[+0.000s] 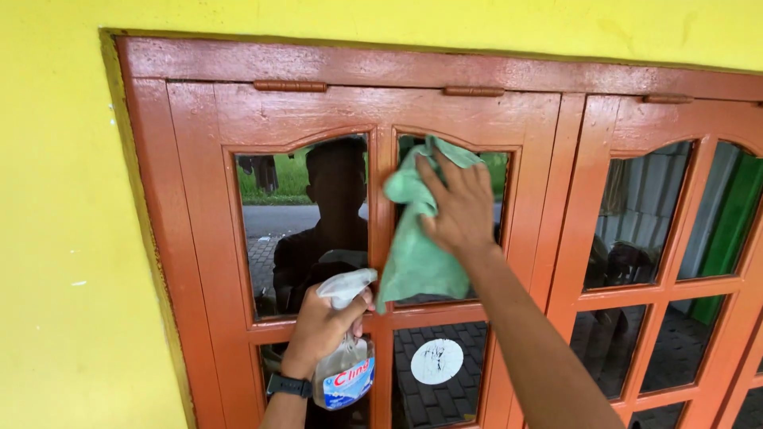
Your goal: Cleaning a glass window pane on a door using a spray cleaner and a cloth.
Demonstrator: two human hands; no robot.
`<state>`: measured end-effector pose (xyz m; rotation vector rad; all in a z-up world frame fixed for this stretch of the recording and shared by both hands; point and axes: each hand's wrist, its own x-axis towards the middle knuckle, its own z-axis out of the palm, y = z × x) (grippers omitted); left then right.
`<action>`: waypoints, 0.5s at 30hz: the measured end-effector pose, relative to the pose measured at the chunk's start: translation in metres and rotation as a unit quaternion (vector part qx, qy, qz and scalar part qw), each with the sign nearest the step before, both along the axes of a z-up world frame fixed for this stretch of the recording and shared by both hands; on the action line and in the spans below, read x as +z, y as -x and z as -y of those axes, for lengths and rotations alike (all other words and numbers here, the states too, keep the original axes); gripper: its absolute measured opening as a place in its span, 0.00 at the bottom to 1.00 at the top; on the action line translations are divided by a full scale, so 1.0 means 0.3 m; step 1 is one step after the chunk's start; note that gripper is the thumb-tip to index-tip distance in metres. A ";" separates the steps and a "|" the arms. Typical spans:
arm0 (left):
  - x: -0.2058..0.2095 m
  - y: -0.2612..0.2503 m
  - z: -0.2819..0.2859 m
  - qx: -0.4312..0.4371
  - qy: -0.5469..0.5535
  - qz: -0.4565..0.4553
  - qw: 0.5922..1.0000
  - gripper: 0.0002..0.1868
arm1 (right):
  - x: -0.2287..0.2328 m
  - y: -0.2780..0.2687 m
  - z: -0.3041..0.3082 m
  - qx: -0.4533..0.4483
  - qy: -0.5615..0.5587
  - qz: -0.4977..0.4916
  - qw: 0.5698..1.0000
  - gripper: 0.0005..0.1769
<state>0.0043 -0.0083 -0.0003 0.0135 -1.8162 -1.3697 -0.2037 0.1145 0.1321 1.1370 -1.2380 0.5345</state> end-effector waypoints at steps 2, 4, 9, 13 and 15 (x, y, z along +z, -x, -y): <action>0.008 0.001 0.001 -0.001 -0.011 0.005 1.000 0.20 | -0.010 0.045 -0.045 0.006 0.004 -0.001 1.000 0.47; -0.008 -0.003 -0.006 -0.003 -0.025 0.015 1.000 0.19 | -0.049 0.074 -0.085 0.011 0.006 0.003 1.000 0.44; 0.000 -0.006 0.011 0.002 0.033 0.032 0.999 0.22 | -0.043 0.073 -0.102 -0.018 0.004 -0.017 1.000 0.43; 0.006 -0.010 0.006 -0.015 0.020 -0.015 1.000 0.22 | -0.068 0.126 -0.070 0.010 0.052 -0.026 0.998 0.37; 0.004 -0.010 0.005 0.001 0.003 0.035 0.999 0.21 | -0.113 0.226 -0.066 -0.020 0.082 0.054 0.995 0.31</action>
